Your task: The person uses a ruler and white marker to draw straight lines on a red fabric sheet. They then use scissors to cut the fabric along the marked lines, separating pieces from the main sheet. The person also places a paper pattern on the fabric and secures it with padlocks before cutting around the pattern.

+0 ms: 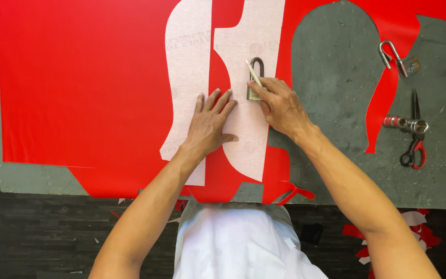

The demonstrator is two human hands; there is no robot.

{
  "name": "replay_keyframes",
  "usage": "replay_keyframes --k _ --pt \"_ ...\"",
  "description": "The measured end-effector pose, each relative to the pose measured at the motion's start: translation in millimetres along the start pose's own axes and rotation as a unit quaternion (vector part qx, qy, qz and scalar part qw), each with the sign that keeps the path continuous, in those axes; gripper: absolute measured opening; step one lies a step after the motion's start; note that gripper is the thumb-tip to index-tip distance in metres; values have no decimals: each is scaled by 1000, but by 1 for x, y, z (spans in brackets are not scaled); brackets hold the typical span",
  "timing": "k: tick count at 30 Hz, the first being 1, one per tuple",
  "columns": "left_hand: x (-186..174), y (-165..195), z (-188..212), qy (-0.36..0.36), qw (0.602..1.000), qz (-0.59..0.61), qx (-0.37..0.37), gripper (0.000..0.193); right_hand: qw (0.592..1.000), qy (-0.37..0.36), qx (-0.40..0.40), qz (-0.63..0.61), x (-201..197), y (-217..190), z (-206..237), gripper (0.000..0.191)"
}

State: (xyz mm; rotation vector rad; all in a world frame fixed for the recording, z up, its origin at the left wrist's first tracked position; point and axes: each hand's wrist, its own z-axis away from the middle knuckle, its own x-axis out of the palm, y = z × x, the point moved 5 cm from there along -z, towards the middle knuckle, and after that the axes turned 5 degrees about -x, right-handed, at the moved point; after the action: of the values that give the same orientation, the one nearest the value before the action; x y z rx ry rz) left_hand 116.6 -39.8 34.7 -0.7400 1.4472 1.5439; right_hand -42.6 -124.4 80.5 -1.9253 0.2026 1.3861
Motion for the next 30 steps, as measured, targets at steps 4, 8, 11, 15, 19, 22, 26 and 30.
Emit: replay_keyframes --k 4,8,11,15,19,22,26,30 --pt "0 0 -1 8 1000 -5 3 103 997 27 24 -63 12 -6 1 57" --pt "1 2 -3 -4 1000 2 -3 103 994 93 44 -35 -4 12 23 52" --pt "-1 6 -4 -7 1000 9 -5 102 983 159 76 40 -49 50 71 42" --pt "-5 13 -4 -2 1000 -12 -11 102 934 241 234 120 -126 119 170 27" --pt "-4 30 1 22 999 -18 -20 92 896 240 314 202 -156 163 253 26" --pt "0 47 11 57 998 5 -22 77 902 240 319 166 -149 189 269 35" --pt "11 70 22 71 993 32 -92 68 902 245 289 205 -144 199 258 35" --pt "10 87 32 113 987 57 -94 65 916 247 281 147 -144 203 242 34"
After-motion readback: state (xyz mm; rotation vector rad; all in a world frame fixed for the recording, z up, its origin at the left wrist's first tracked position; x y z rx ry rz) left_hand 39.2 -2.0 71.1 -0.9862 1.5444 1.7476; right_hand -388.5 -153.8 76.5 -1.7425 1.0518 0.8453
